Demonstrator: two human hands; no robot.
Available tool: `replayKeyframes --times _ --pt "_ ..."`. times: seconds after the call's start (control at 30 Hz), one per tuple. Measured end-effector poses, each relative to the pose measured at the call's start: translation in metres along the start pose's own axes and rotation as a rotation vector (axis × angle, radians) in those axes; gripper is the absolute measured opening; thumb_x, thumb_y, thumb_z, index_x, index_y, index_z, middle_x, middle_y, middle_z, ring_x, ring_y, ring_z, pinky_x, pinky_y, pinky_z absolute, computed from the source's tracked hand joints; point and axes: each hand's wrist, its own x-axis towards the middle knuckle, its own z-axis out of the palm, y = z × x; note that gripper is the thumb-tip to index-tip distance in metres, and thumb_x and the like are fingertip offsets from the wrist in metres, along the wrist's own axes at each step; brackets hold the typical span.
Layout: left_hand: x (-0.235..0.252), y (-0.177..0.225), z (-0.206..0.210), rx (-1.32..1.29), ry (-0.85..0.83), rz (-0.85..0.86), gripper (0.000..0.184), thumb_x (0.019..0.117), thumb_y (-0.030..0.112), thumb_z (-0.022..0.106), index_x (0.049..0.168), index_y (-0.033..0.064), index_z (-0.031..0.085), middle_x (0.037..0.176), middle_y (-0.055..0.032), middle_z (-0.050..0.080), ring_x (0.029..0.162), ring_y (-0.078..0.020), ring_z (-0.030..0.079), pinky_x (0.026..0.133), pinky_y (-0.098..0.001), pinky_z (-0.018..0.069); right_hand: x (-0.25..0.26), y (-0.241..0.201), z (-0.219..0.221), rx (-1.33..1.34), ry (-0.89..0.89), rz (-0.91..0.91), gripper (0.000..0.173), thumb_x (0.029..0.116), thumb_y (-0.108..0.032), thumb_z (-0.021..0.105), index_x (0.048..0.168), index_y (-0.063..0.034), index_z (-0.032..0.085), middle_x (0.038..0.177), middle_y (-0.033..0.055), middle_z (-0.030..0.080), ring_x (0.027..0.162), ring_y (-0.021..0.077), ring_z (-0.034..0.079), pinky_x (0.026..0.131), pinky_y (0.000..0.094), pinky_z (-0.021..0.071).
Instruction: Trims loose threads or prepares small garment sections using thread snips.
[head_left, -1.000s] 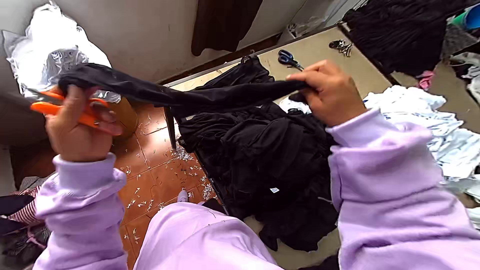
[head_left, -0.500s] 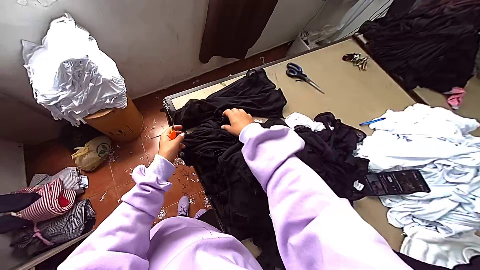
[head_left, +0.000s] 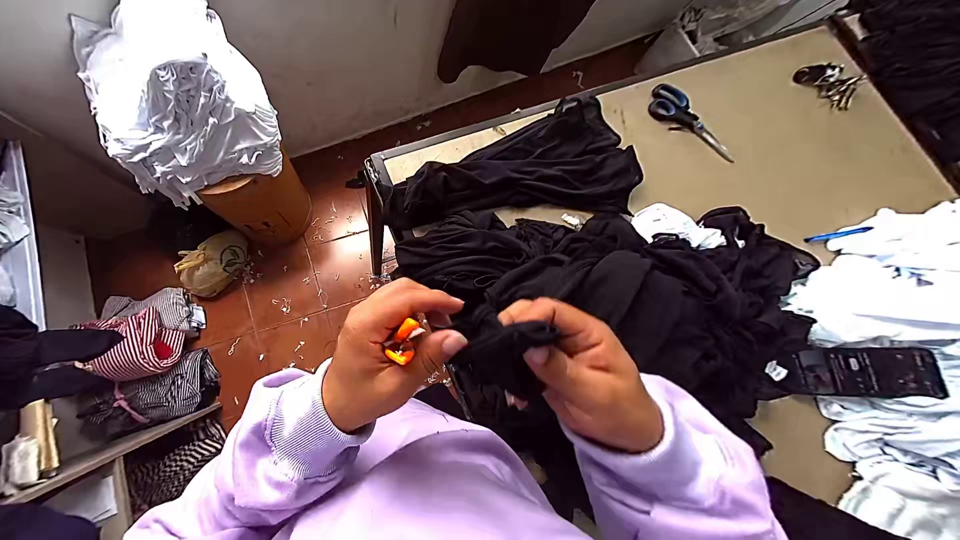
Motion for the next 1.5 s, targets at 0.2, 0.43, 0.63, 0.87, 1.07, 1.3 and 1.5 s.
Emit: replayKeyframes --times 0.2,0.43,0.63,0.87,1.07,1.3,1.5 --pt "-0.021 0.019 -0.004 -0.03 -0.2 0.056 0.015 0.0936 0.009 0.071 0.093 -0.006 0.072 0.092 -0.0098 0.067 0.089 -0.0085 0.063 0.078 -0.0198 0.0541 -0.037 0.035 0.053 -0.02 0.054 0.011 0.02 0.1047 -0.031 0.058 0.107 -0.0164 0.071 0.105 -0.009 0.064 0.101 -0.0005 0.06 0.086 0.0174 0.0528" --pt "-0.061 0.011 -0.016 -0.09 -0.042 -0.12 0.012 0.093 0.005 0.07 0.089 -0.0063 0.07 0.081 -0.0064 0.066 0.077 -0.004 0.061 0.069 -0.0168 0.0512 -0.041 0.044 0.067 -0.276 0.121 -0.123 0.031 0.0973 -0.006 0.066 0.124 -0.0202 0.058 0.13 -0.0036 0.056 0.104 0.0031 0.063 0.083 0.016 0.0575" --pt "-0.076 0.008 -0.022 0.091 0.037 -0.075 0.013 0.0937 0.005 0.068 0.086 -0.0055 0.067 0.079 -0.0066 0.063 0.075 -0.0041 0.057 0.067 -0.016 0.0477 -0.04 0.046 0.073 -0.374 -0.094 -0.029 0.026 0.0971 0.0 0.052 0.109 -0.0055 0.074 0.121 0.0038 0.066 0.114 0.0085 0.063 0.094 0.0209 0.0554" --pt "-0.094 0.016 -0.034 0.007 -0.027 -0.246 0.04 0.1038 0.039 0.056 0.107 -0.0015 0.053 0.083 0.0008 0.052 0.073 -0.0007 0.048 0.063 -0.0152 0.0418 -0.043 0.047 0.077 -0.286 -0.068 -0.002 0.036 0.0966 0.001 0.056 0.131 -0.0015 0.065 0.137 0.0046 0.061 0.122 0.0118 0.061 0.101 0.0253 0.0538" --pt "-0.108 0.015 -0.044 0.225 -0.246 -0.286 0.036 0.1004 0.034 0.061 0.101 0.0006 0.072 0.08 0.0004 0.068 0.07 0.0003 0.06 0.062 -0.0185 0.0505 -0.047 0.05 0.075 -0.237 -0.074 0.015 0.04 0.0954 0.003 0.056 0.135 -0.0017 0.063 0.139 0.0055 0.059 0.12 0.0125 0.061 0.099 0.0266 0.0551" --pt "-0.105 0.011 -0.027 0.199 -0.211 -0.24 0.031 0.1003 0.029 0.064 0.096 -0.0003 0.074 0.075 -0.0004 0.068 0.065 -0.0006 0.058 0.059 -0.0195 0.0483 -0.048 0.051 0.073 -0.246 -0.1 0.017 0.04 0.0946 0.004 0.055 0.133 0.0006 0.063 0.139 0.0069 0.06 0.122 0.0126 0.06 0.101 0.0261 0.054" --pt "-0.107 0.006 -0.021 0.006 -0.176 -0.257 0.047 0.0945 0.034 0.072 0.114 -0.0077 0.063 0.085 -0.0027 0.064 0.071 0.0012 0.055 0.062 -0.0142 0.0476 -0.049 0.059 0.078 -0.159 -0.017 0.07 0.057 0.093 0.007 0.057 0.148 0.0029 0.041 0.146 0.0086 0.052 0.09 0.0027 0.064 0.079 0.018 0.057"
